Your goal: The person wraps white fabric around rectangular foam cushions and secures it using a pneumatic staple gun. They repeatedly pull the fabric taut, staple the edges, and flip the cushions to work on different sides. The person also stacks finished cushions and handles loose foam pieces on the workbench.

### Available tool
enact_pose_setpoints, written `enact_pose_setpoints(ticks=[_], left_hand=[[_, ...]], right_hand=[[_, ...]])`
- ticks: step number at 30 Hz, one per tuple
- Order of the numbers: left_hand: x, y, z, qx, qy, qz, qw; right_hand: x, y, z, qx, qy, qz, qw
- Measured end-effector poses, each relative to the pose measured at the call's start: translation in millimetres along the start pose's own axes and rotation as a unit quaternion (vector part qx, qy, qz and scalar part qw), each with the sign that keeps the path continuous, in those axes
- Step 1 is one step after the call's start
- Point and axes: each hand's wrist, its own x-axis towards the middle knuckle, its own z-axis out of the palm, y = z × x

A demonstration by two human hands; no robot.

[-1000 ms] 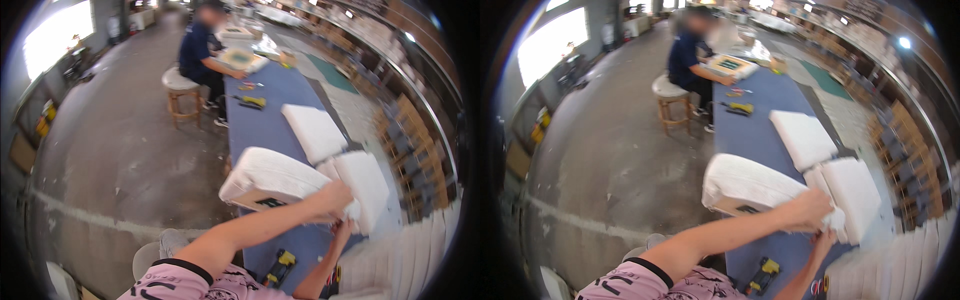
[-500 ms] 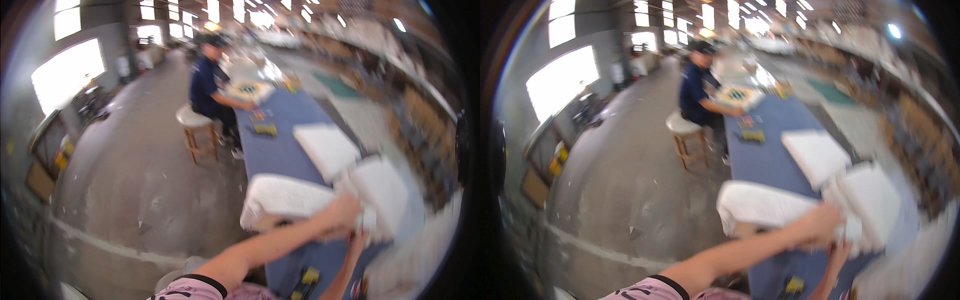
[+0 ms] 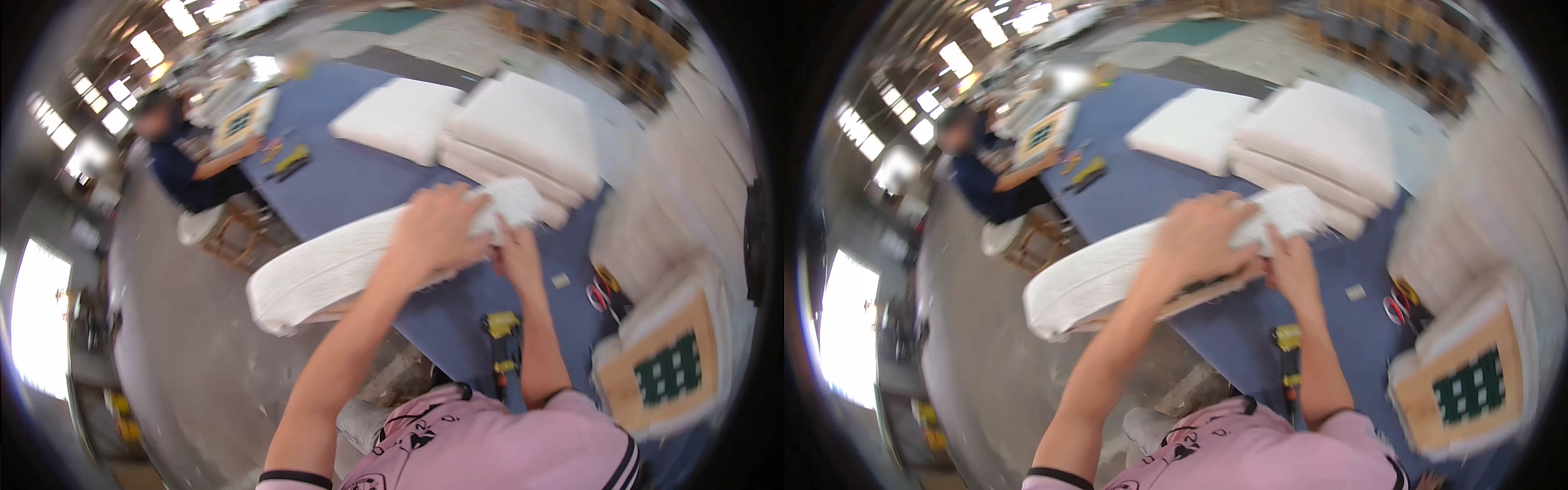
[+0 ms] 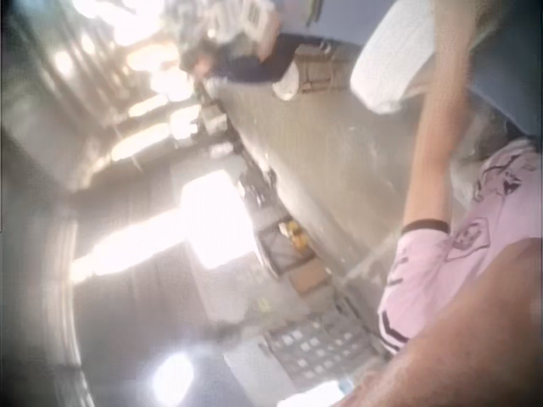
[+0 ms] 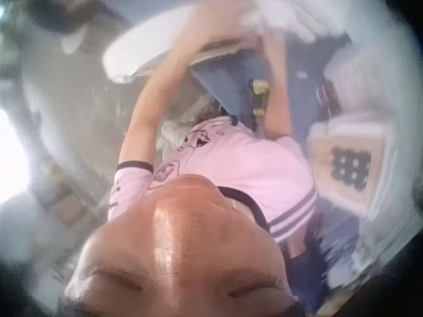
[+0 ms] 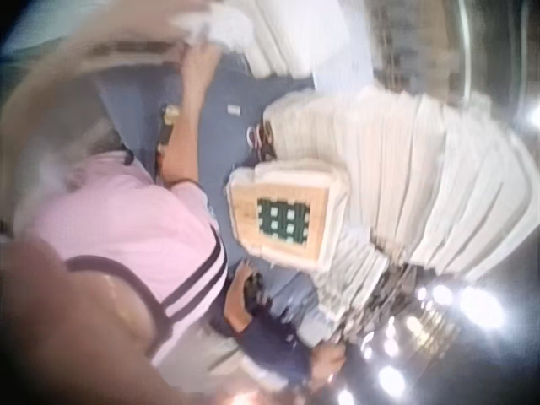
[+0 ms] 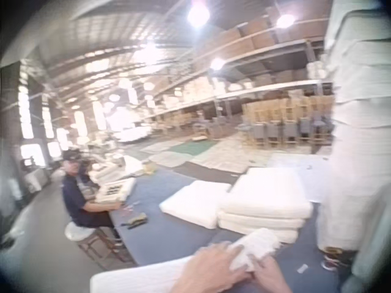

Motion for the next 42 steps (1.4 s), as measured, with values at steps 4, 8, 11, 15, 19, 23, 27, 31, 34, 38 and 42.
enact_pose_setpoints(ticks=[4, 8, 11, 15, 19, 23, 27, 31, 34, 38, 42], left_hand=[[-3.7, -4.5, 5.4, -0.023, 0.055, 0.040, 0.997], [-6.3, -8.2, 0.3, -0.124, 0.144, 0.044, 0.981], [-7.1, -8.8, 2.0, -0.054, 0.061, 0.031, 0.996], [-8.2, -5.2, 4.4, 0.017, 0.029, 0.052, 0.998], [-2.9, -11.7, 11.2, 0.043, 0.030, 0.078, 0.996], [19.3, -3.1, 14.6, 0.097, -0.041, 0.020, 0.994], [35.3, 2.2, 21.7, 0.081, -0.008, 0.032, 0.996], [14.4, -3.4, 1.8, 0.051, -0.027, -0.026, 0.998], [8.6, -5.9, 8.4, 0.118, 0.012, -0.036, 0.992], [30.5, 5.2, 13.7, 0.123, -0.063, -0.025, 0.990], [35.5, 1.2, 17.6, 0.124, -0.048, 0.009, 0.991]], right_hand=[[11.0, 14.5, 4.7, 0.009, 0.014, -0.053, 0.998], [26.8, 43.6, -4.4, 0.027, -0.007, -0.060, 0.998], [24.7, 31.7, -2.1, 0.070, -0.022, -0.035, 0.997], [17.8, 19.1, -4.8, 0.175, -0.071, -0.016, 0.982], [8.9, 8.5, 4.3, 0.186, -0.044, 0.020, 0.981], [34.2, 26.7, 7.7, 0.176, -0.075, -0.019, 0.981], [33.6, -7.5, -1.6, 0.153, -0.030, 0.001, 0.988], [34.7, -1.4, 8.1, 0.124, -0.083, -0.022, 0.989], [19.4, 0.7, 23.9, 0.173, -0.087, 0.053, 0.980], [1.0, 14.4, 27.6, 0.327, -0.067, 0.085, 0.939], [3.5, 17.3, 31.1, 0.359, -0.074, 0.065, 0.928]])
